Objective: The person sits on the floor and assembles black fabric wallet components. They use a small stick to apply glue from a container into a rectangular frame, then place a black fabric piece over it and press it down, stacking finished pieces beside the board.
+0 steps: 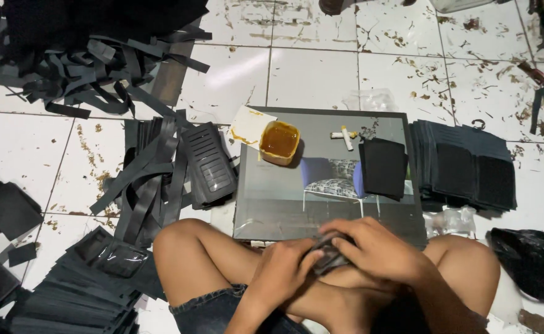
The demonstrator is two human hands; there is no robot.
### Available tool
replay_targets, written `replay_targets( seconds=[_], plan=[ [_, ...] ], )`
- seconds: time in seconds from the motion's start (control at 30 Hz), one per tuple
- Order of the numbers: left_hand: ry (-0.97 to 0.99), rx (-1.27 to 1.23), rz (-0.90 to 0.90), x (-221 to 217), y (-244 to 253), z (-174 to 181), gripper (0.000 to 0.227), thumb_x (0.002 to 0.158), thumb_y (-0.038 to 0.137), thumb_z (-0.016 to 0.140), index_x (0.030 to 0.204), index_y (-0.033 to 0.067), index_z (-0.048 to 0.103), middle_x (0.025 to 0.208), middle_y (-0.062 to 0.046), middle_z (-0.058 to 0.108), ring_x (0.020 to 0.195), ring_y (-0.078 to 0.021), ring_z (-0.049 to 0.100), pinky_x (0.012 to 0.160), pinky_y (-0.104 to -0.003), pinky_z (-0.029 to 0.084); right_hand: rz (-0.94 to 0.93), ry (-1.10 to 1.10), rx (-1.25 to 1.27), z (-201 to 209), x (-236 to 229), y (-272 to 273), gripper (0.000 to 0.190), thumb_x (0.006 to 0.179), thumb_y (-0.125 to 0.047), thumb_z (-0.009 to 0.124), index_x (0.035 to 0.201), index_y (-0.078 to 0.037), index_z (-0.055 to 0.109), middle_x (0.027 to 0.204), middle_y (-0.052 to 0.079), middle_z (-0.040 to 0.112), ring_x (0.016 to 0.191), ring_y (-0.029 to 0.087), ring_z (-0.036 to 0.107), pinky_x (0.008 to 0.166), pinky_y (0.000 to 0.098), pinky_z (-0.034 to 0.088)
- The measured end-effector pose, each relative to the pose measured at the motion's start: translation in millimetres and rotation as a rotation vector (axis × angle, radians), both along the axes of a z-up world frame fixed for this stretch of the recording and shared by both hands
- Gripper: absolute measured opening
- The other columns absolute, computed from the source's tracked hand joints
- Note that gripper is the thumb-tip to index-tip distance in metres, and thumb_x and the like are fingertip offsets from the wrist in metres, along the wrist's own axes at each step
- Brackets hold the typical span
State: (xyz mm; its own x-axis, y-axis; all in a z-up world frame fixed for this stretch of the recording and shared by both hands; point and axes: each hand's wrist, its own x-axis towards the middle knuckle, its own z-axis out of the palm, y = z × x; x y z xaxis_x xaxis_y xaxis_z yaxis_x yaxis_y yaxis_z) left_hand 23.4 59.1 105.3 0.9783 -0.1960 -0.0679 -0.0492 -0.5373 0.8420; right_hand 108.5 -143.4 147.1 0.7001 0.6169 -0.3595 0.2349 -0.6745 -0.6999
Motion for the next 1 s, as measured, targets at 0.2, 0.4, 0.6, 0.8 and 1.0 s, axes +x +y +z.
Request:
replay_targets(
  seconds=[0.2,0.4,0.6,0.8,1.0],
  plan=[
    [-0.008,-0.088,0.433,34,-29,-59,0.025,0.096,0.024,0.063,0.104,0.0031,0.074,0.076,-0.02,0.075,0.059,-0.0386,0.069,0.058,-0.046,0.053,-0.422,-0.85,0.415,30,13,18,0.022,0.088,0.002,0.066,0.111,0.003,0.067,0.116,0.014,0.071,0.105,0.027,0.066,0.096,0.0365,0.052],
    [-0.387,0.567,0.446,44,-20,-67,0.039,0.092,0.024,0.066,0.126,0.0065,0.06,0.095,-0.012,0.062,0.078,-0.032,0.06,0.069,-0.043,0.05,-0.261,-0.705,0.089,-107,-11,4,0.039,0.086,-0.018,0.068,0.123,-0.004,0.069,0.136,0.011,0.064,0.127,0.027,0.059,0.107,0.0423,0.046],
    [-0.563,0.49,0.003,71,19,-76,0.053,0.092,0.035,0.065,0.139,0.01,0.059,0.15,-0.01,0.049,0.127,-0.0321,0.046,0.101,-0.045,0.036,-0.185,-0.816,0.097,-125,-30,-5,0.04,0.084,-0.018,0.072,0.12,0.0,0.068,0.142,0.013,0.061,0.132,0.029,0.056,0.113,0.0457,0.04],
    [-0.541,0.452,-0.044,77,21,-82,0.057,0.088,0.044,0.069,0.136,0.0138,0.061,0.148,-0.004,0.051,0.129,-0.0297,0.043,0.105,-0.05,0.029,-0.408,-0.934,0.204,-107,6,-3,0.026,0.079,-0.008,0.074,0.105,-0.004,0.071,0.111,0.007,0.069,0.097,0.023,0.065,0.092,0.0366,0.047],
    [-0.527,0.436,-0.038,79,24,-82,0.071,0.086,0.047,0.069,0.144,0.0079,0.053,0.149,-0.004,0.05,0.128,-0.0269,0.043,0.103,-0.049,0.03,-0.484,-1.127,-0.256,-113,107,5,0.028,0.088,-0.027,0.076,0.103,-0.004,0.077,0.097,0.009,0.071,0.093,0.025,0.058,0.083,0.0385,0.041]
  ],
)
